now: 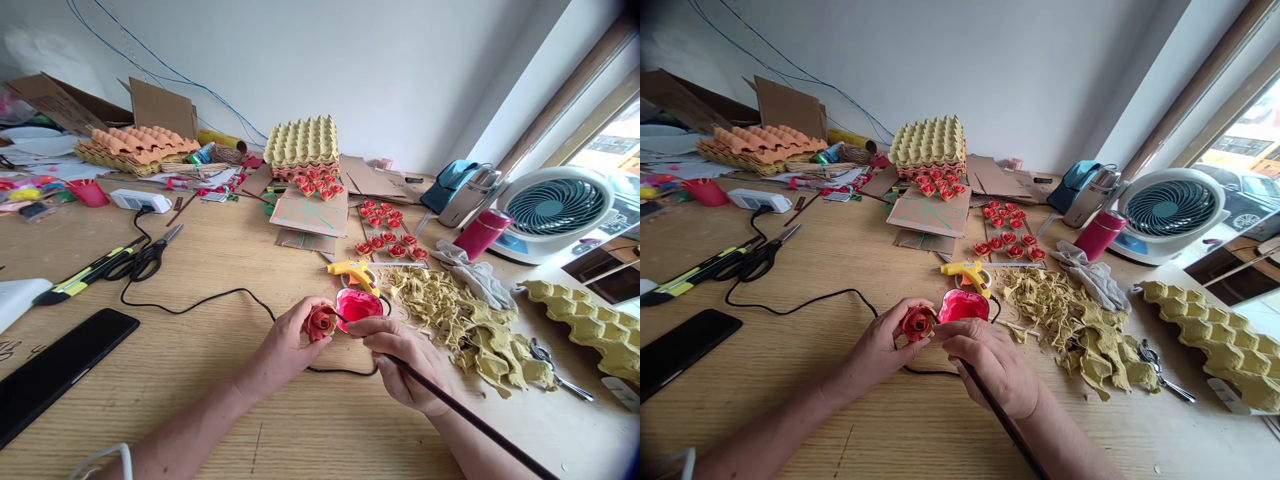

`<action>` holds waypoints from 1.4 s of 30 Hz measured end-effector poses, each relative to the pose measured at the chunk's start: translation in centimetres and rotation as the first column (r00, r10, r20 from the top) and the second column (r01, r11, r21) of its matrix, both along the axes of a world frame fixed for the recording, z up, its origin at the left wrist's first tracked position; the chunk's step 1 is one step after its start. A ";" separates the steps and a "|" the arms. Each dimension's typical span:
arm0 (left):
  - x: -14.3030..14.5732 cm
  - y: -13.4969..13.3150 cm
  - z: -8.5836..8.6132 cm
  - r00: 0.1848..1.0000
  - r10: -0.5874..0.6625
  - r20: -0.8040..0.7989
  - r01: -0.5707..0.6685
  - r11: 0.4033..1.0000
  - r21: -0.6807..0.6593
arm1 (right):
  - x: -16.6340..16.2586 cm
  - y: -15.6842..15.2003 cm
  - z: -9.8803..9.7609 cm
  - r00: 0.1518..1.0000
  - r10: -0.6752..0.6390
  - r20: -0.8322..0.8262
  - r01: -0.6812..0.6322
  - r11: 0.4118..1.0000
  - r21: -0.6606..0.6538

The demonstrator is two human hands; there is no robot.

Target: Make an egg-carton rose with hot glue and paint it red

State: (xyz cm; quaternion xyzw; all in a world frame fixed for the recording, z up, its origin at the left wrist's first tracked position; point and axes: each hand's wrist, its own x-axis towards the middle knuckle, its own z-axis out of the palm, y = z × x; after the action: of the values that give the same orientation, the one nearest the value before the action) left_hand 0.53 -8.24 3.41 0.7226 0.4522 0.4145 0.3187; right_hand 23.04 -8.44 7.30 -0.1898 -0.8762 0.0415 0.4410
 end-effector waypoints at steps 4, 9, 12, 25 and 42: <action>0.0 0.0 -0.2 1.000 0.017 0.010 -0.016 1.000 -0.027 | 0.1 -0.1 0.1 1.000 0.005 -0.017 -0.005 1.000 0.023; 0.0 0.0 -0.1 0.999 0.009 0.031 -0.008 1.000 -0.030 | -0.1 -0.1 0.0 0.999 0.045 0.000 -0.045 0.999 0.002; 0.0 0.0 -0.1 0.999 -0.001 0.048 0.003 0.999 -0.047 | 0.0 -0.1 -0.2 0.999 0.034 0.014 -0.034 0.999 0.003; 0.2 0.1 0.0 0.992 0.009 0.124 0.006 0.992 -0.125 | -0.2 -0.3 0.0 0.999 0.039 0.011 -0.039 0.999 -0.012; 0.4 0.1 0.0 0.994 0.027 0.107 -0.013 0.991 -0.131 | -0.1 -0.2 -0.2 0.996 0.041 0.080 -0.042 0.999 0.010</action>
State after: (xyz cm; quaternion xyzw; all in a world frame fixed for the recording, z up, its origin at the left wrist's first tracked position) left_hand 0.91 -8.12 3.40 0.6722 0.4673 0.4259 0.3851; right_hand 22.91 -8.65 7.15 -0.1704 -0.8971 0.0378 0.4058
